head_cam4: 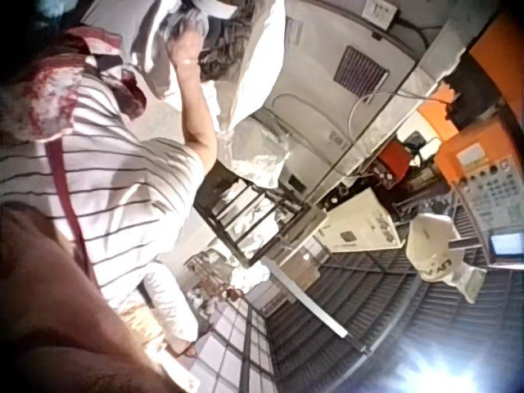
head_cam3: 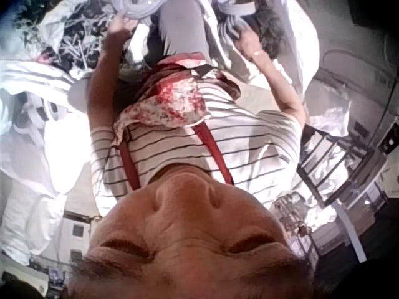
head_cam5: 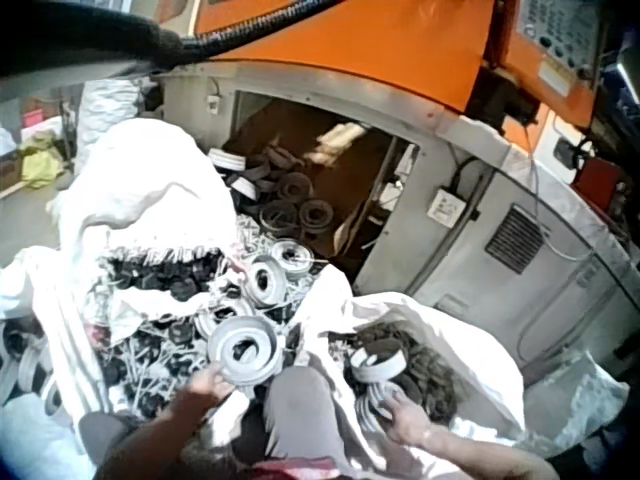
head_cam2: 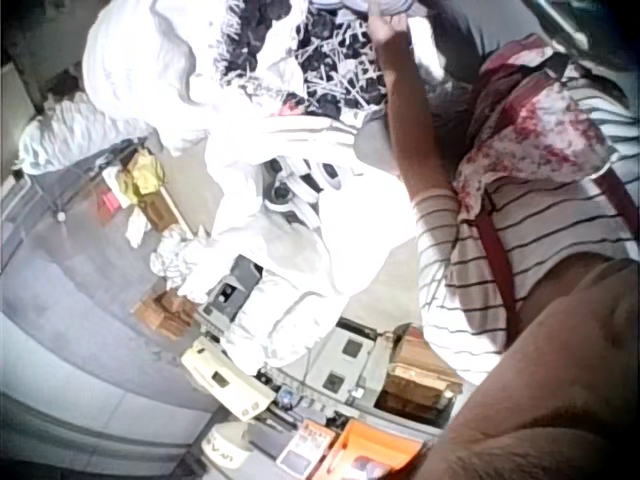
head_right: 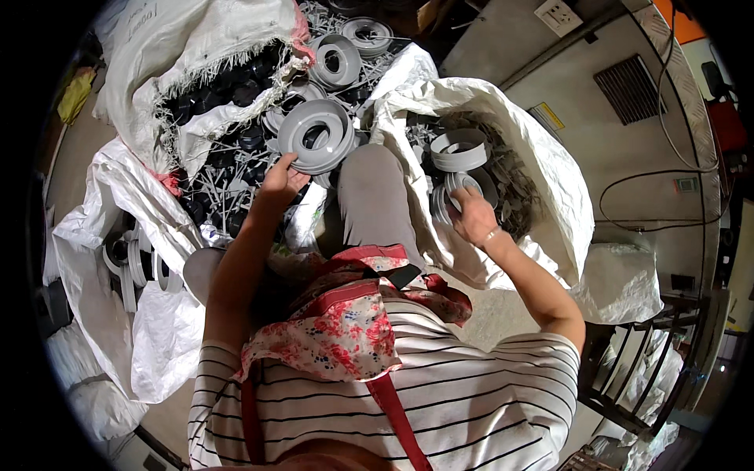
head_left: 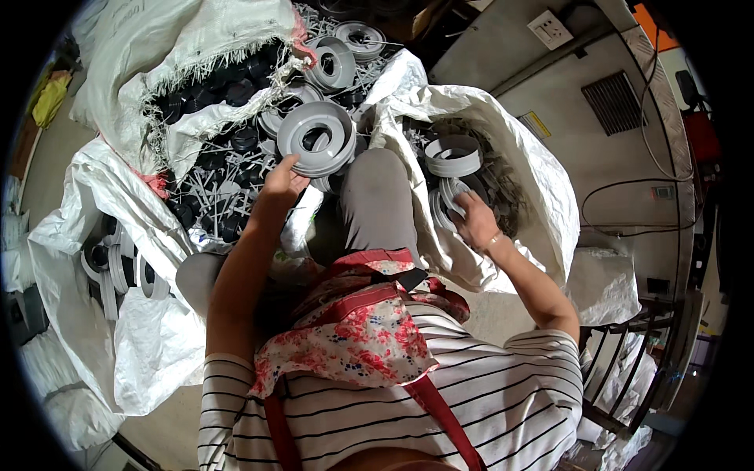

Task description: The person sits on the floor and repeatedly picks up grey circular plastic parts and black circular inserts from large white sacks. They insert the black pieces into the grey parts by hand and place the assembled units into a separate white sack. The process involves continuous picking, inserting, and placing of the components.

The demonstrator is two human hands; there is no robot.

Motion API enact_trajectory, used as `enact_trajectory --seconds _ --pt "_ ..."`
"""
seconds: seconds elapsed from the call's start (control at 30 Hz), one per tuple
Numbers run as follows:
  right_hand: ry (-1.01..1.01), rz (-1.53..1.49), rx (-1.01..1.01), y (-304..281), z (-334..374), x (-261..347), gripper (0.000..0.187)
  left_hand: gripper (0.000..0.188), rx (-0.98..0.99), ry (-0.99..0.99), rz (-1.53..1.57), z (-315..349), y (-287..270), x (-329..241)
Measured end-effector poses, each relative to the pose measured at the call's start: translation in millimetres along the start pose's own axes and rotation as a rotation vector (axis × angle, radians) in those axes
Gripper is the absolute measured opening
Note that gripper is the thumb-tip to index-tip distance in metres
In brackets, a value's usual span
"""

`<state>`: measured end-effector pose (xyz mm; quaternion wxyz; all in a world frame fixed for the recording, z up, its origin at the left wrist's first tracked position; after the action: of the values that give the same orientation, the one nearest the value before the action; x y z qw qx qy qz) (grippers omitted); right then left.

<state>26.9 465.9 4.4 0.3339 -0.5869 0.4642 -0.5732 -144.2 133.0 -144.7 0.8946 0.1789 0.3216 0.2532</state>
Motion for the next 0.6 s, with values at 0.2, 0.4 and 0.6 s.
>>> enact_trajectory --seconds 0.2,0.4,0.6 --pt "0.309 0.062 -0.151 26 -75 -86 0.03 0.038 -0.136 0.144 -0.039 99 10 -69" --pt "0.346 -0.031 -0.279 6 -85 -102 0.032 0.045 -0.174 0.859 -0.25 142 -18 -160" --pt "0.039 -0.36 -0.285 -13 -107 72 0.023 0.06 -0.366 1.045 -0.054 145 -47 -164"
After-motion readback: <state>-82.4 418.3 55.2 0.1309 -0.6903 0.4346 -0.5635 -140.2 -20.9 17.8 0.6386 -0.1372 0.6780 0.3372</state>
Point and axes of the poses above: each hand's wrist, its own z-axis away from the middle knuckle, its own y-axis out of the palm, x = y × z, the point moved 7 cm from there along -z, towards the middle knuckle, and after that the axes turned 14 degrees about -x, right-handed, at the moved point
